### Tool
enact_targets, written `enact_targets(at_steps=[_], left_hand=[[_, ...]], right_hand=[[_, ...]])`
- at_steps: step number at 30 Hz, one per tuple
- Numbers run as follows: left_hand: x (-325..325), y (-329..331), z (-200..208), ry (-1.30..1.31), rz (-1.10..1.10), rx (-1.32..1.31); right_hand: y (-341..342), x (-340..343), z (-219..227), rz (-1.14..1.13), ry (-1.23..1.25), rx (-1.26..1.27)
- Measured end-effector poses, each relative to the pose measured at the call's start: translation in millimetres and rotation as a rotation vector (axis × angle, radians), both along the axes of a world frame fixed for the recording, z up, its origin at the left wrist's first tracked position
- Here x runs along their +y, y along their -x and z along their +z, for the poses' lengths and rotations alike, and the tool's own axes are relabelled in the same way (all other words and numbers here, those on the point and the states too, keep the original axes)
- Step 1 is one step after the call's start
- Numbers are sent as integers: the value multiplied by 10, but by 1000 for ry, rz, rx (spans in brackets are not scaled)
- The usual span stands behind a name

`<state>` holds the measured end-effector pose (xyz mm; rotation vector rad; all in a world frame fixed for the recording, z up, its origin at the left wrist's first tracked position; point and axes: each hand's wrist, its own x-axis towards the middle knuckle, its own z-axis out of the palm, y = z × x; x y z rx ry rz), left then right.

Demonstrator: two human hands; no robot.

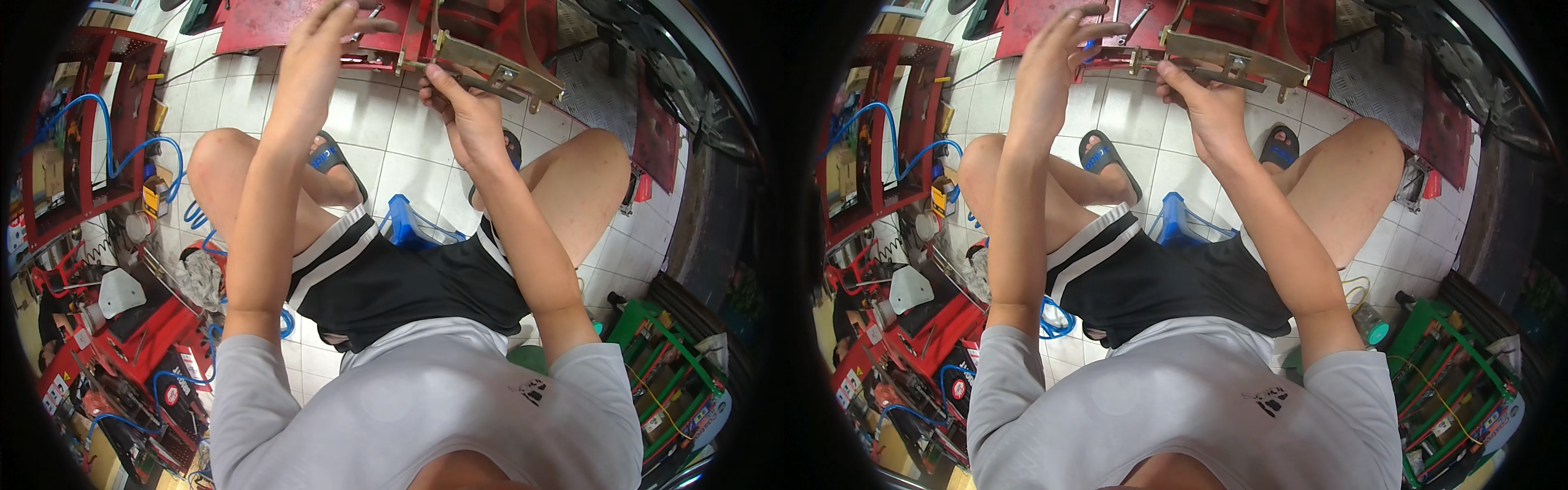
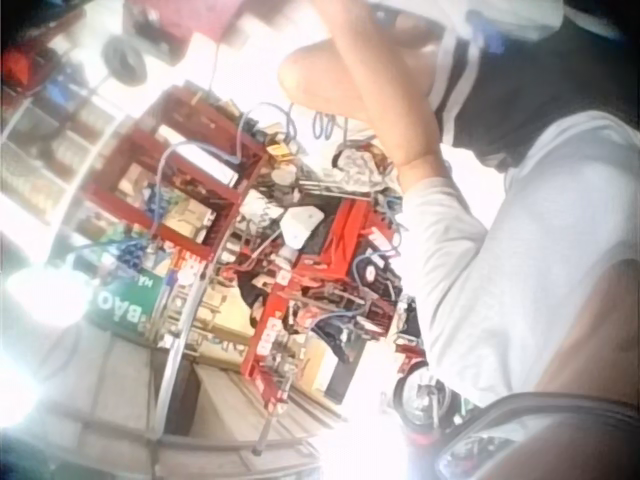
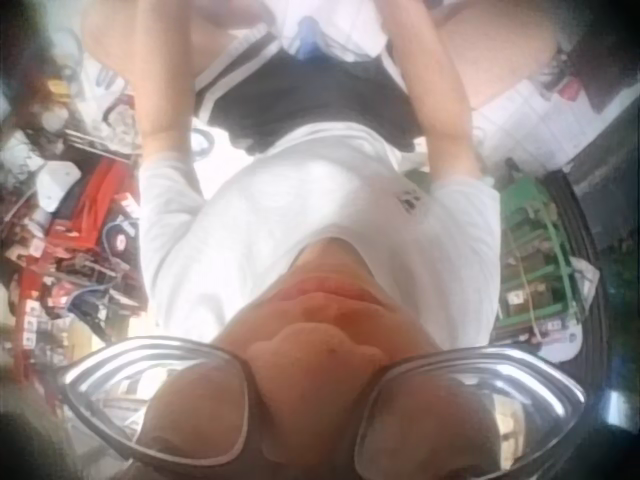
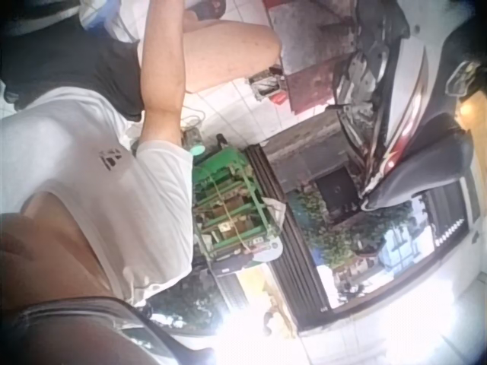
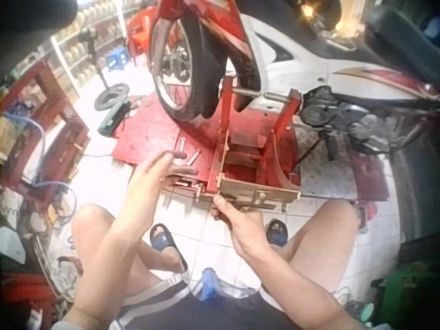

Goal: The person sits on a low stool and assembles a metal mechanical component, likely a brake assembly. They insert a long metal rod into the assembly and manipulate small metal parts, such as washers or nuts, with their hands to secure the components together.

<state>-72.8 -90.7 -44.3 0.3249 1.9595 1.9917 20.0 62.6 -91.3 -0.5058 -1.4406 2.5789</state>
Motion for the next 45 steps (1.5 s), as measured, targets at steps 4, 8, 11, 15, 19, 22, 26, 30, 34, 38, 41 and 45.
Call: enact_targets(at_steps=[4,8,11,15,19,22,26,30,34,38,41,45], left_hand=[[-14,-4,-13,-25,-79,26],[18,-64,0,120,-2,-27],[32,-132,72,-4,-70,-61],[-56,-44,88,-101,-135,-28],[51,-101,65,7,-66,-1],[-47,-33,119,-129,-73,22],[56,-144,61,-34,-111,-39],[-44,-49,160,-104,-136,-3],[59,-122,73,-44,-150,-74],[8,-71,135,-89,-88,-42],[45,-109,91,26,-168,-65],[-26,-13,141,-196,-118,-126]], right_hand=[[0,14,-17,5,-8,-1],[2,-3,-8,-3,-3,6],[6,10,-22,-14,2,15],[6,-2,-25,-11,-5,-2],[10,17,-24,-12,-13,-10],[-2,11,-14,-13,-10,-1],[-1,6,4,-10,-19,-6],[8,5,0,-13,-22,13],[-2,-3,16,-10,-23,4],[3,5,-8,-8,-35,12],[-5,2,-3,-16,-22,-10],[-4,-17,-26,-18,14,-4]])
